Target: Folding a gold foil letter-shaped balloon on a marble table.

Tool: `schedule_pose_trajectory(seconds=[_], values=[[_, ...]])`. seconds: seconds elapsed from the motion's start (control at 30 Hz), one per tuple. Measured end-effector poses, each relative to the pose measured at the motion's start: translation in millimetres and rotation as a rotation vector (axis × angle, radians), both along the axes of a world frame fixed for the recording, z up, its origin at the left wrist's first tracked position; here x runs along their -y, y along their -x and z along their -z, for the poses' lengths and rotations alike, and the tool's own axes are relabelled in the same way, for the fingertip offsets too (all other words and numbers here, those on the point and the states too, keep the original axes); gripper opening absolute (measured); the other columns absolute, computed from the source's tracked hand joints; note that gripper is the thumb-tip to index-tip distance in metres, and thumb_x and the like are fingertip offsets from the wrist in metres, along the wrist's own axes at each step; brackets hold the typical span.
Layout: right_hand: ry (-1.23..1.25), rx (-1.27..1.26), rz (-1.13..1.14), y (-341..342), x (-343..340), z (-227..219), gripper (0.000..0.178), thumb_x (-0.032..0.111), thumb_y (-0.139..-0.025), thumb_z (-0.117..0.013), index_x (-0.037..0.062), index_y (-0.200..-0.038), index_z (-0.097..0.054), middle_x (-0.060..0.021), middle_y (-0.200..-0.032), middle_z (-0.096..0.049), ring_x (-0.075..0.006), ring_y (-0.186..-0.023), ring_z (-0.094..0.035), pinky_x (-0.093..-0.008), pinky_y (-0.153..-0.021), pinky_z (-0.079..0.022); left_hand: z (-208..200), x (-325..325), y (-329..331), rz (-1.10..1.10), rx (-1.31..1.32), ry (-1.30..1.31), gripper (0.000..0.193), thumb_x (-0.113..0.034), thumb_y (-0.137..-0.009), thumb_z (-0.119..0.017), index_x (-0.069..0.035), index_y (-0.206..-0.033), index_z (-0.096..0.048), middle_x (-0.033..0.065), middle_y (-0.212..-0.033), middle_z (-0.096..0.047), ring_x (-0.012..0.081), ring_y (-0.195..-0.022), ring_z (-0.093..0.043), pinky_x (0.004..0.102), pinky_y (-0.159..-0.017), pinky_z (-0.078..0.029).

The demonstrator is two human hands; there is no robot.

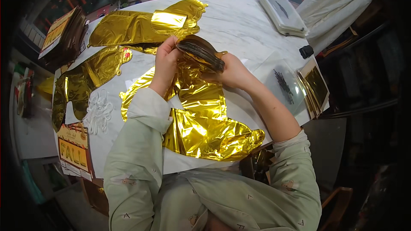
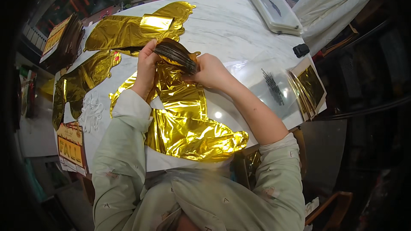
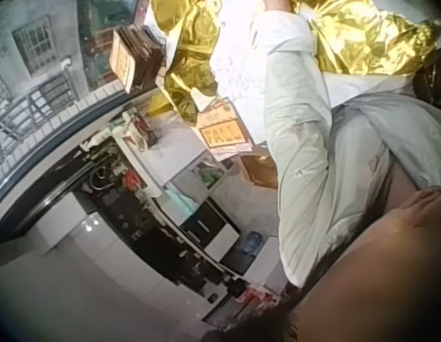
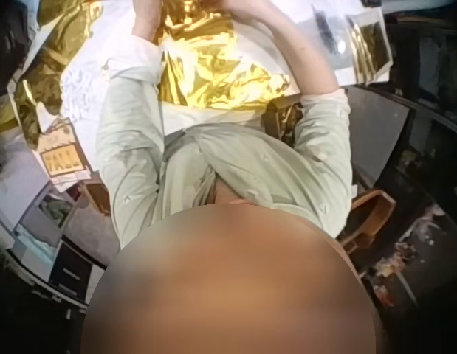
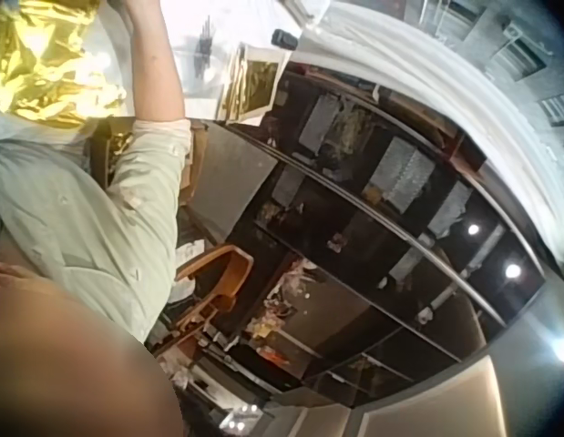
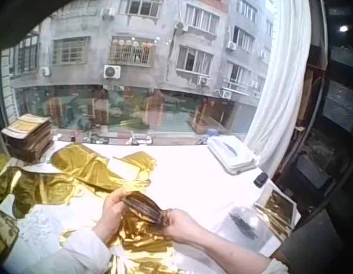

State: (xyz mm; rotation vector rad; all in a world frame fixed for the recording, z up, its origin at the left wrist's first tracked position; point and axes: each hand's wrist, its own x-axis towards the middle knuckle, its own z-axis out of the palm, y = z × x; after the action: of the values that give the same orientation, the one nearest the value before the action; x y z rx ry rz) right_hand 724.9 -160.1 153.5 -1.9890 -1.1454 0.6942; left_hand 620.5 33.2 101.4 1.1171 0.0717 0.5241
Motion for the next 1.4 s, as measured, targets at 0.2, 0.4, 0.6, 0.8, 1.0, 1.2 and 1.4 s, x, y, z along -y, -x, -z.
schedule_pose_trajectory(seconds=[0.2,0.4,0.6,0.8,1.0,1.2,1.4], values=[[0.090,-0.241,-0.117,-19.4,9.4,-19.2,0.051,0.025,-0.085,-0.083,0.0032,-0.127,-0.066,-0.0085,-0.108,-0.073,-0.0129,-0.092,-0.062,-0.0318,-0.085,-0.051,-5.8,6.3,-8.0,-0.132,0.022,-0.076,0.004,-0.003,-0.097,-0.062,-0.006,-0.094,-0.061,-0.0036,-0.090,-0.066,0.0048,-0.083,-0.058,0.0223,-0.073,-0.047],[0.276,0.213,-0.256,-17.8,4.1,-8.5,0.063,0.036,-0.084,-0.081,0.0042,-0.134,-0.061,-0.0182,-0.114,-0.071,-0.0303,-0.104,-0.065,-0.0392,-0.095,-0.049,-8.4,8.4,-8.0,-0.130,0.099,0.020,0.006,-0.003,-0.101,-0.059,-0.005,-0.099,-0.064,-0.0021,-0.095,-0.069,0.0052,-0.085,-0.061,0.0225,-0.074,-0.050],[0.266,-0.385,-0.044,20.0,27.4,-25.7,0.064,0.032,-0.087,-0.082,0.0006,-0.137,-0.057,-0.0115,-0.121,-0.071,-0.0163,-0.108,-0.064,-0.0340,-0.096,-0.051,-7.9,-0.9,4.3,-0.157,0.097,0.193,0.009,-0.013,-0.102,-0.061,-0.006,-0.101,-0.067,0.0046,-0.096,-0.073,0.0122,-0.080,-0.068,0.0277,-0.070,-0.058],[-0.032,-0.340,0.080,57.1,68.9,18.4,0.052,0.013,-0.087,-0.078,-0.0028,-0.132,-0.057,-0.0127,-0.118,-0.071,-0.0206,-0.106,-0.066,-0.0350,-0.093,-0.052,-49.5,9.7,13.1,-0.048,0.145,0.162,0.009,-0.009,-0.102,-0.059,-0.004,-0.100,-0.065,0.0071,-0.098,-0.073,0.0131,-0.083,-0.069,0.0288,-0.074,-0.059],[0.043,-0.606,0.039,55.9,83.9,-61.5,0.050,0.006,-0.095,-0.073,-0.0009,-0.140,-0.053,-0.0049,-0.120,-0.070,-0.0107,-0.102,-0.064,-0.0273,-0.090,-0.052,-99.8,7.7,33.1,-0.125,0.073,-0.028,0.011,0.004,-0.095,-0.062,-0.003,-0.104,-0.064,0.0032,-0.102,-0.073,0.0097,-0.086,-0.067,0.0242,-0.077,-0.056],[0.477,-0.255,-0.223,18.1,83.1,-126.4,0.037,0.005,-0.091,-0.072,0.0014,-0.126,-0.059,-0.0011,-0.094,-0.070,-0.0078,-0.084,-0.063,-0.0262,-0.073,-0.053,-109.7,9.8,84.1,-0.128,-0.198,-0.242,0.025,0.005,-0.092,-0.060,-0.004,-0.115,-0.060,0.0000,-0.098,-0.069,0.0082,-0.085,-0.064,0.0230,-0.073,-0.051],[0.529,0.551,-0.242,22.5,25.9,-121.3,0.038,0.014,-0.081,-0.077,0.0052,-0.114,-0.060,-0.0110,-0.091,-0.072,-0.0280,-0.084,-0.071,-0.0417,-0.073,-0.055,-83.6,8.6,137.5,-0.363,-0.263,-0.254,0.030,0.007,-0.091,-0.061,-0.002,-0.119,-0.054,0.0063,-0.107,-0.066,0.0134,-0.090,-0.064,0.0256,-0.076,-0.052]])
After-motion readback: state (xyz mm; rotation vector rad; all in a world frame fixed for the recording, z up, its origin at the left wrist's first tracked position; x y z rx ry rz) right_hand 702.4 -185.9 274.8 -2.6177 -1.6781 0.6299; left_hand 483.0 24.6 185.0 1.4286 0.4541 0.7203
